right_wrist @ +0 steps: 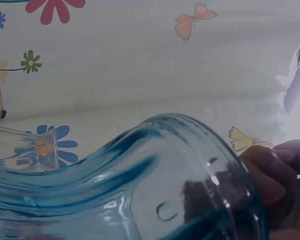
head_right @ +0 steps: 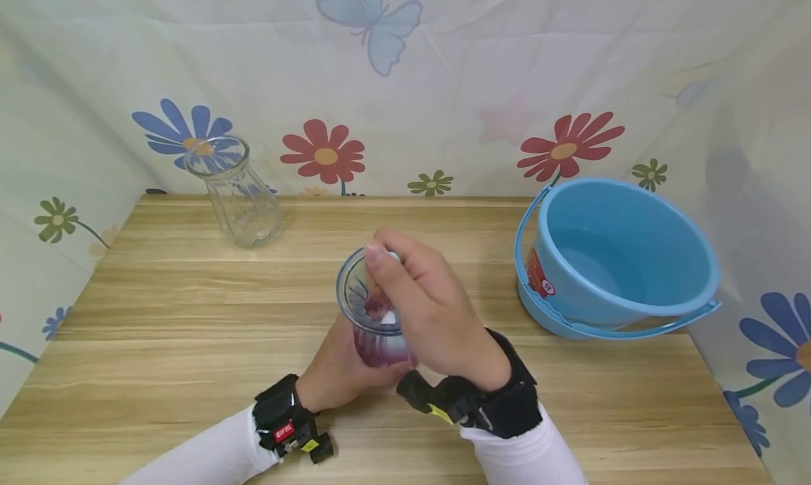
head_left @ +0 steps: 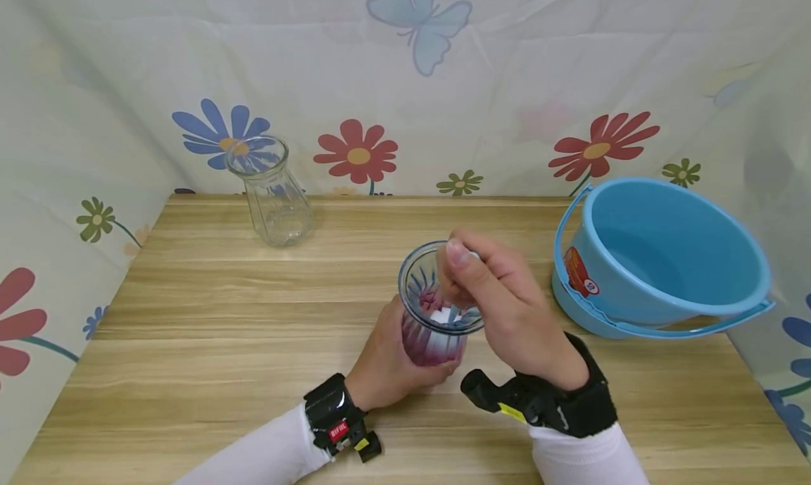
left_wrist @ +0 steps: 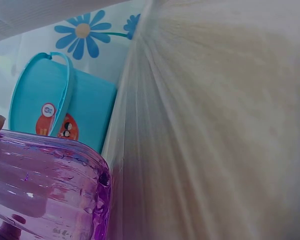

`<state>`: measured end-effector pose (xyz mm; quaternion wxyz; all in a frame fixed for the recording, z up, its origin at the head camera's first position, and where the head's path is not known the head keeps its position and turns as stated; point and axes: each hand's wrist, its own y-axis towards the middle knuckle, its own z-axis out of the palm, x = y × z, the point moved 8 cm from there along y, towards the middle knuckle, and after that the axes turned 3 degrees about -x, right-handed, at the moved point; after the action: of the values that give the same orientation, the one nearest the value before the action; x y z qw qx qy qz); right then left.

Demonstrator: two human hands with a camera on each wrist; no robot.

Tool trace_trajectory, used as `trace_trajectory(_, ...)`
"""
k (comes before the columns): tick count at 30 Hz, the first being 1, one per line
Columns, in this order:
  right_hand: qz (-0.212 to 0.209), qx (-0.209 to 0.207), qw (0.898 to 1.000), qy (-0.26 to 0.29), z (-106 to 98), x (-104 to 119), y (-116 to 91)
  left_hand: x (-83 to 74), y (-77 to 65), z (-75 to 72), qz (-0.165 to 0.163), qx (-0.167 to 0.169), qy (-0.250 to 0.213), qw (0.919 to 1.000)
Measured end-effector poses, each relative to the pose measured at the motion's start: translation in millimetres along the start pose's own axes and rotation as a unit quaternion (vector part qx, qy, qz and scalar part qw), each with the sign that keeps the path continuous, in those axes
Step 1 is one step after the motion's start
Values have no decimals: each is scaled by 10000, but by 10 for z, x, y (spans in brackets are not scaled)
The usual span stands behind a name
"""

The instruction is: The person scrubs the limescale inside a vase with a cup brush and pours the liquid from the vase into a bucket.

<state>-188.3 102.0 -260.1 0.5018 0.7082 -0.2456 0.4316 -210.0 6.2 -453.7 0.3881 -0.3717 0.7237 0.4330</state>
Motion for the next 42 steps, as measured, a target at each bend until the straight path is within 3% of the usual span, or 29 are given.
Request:
trace_trajectory(8, 471, 365, 9966, -574, 28, -77, -26, -218, 13, -48, 315, -152, -52, 9994)
trace_trajectory(11, 545, 387, 9960, -592, 29, -85, -25, -231, 15, -56, 350, -148, -36, 9993)
trace_trajectory(14, 432, 399, 9976, -373, 17, -60, -19, -150, 10, -43, 312, -126, -1, 9994)
trace_trajectory(19, 261, 451, 9976, 455, -5, -19, 3, -28, 0, -14, 135, -17, -101, 9999)
trace_trajectory(28, -58, 309, 9940, 1047, -75, -15, 8, -3, -8, -3, -188, 68, -124, 9997)
trace_trajectory(35, -694, -26, 9929, 962, -104, 96, -26, -18, 5, -3, -39, 33, -23, 10000)
trace_trajectory(42, -886, -206, 9942, 572, -87, 112, -32, -52, 10, -13, -56, 31, -48, 10000)
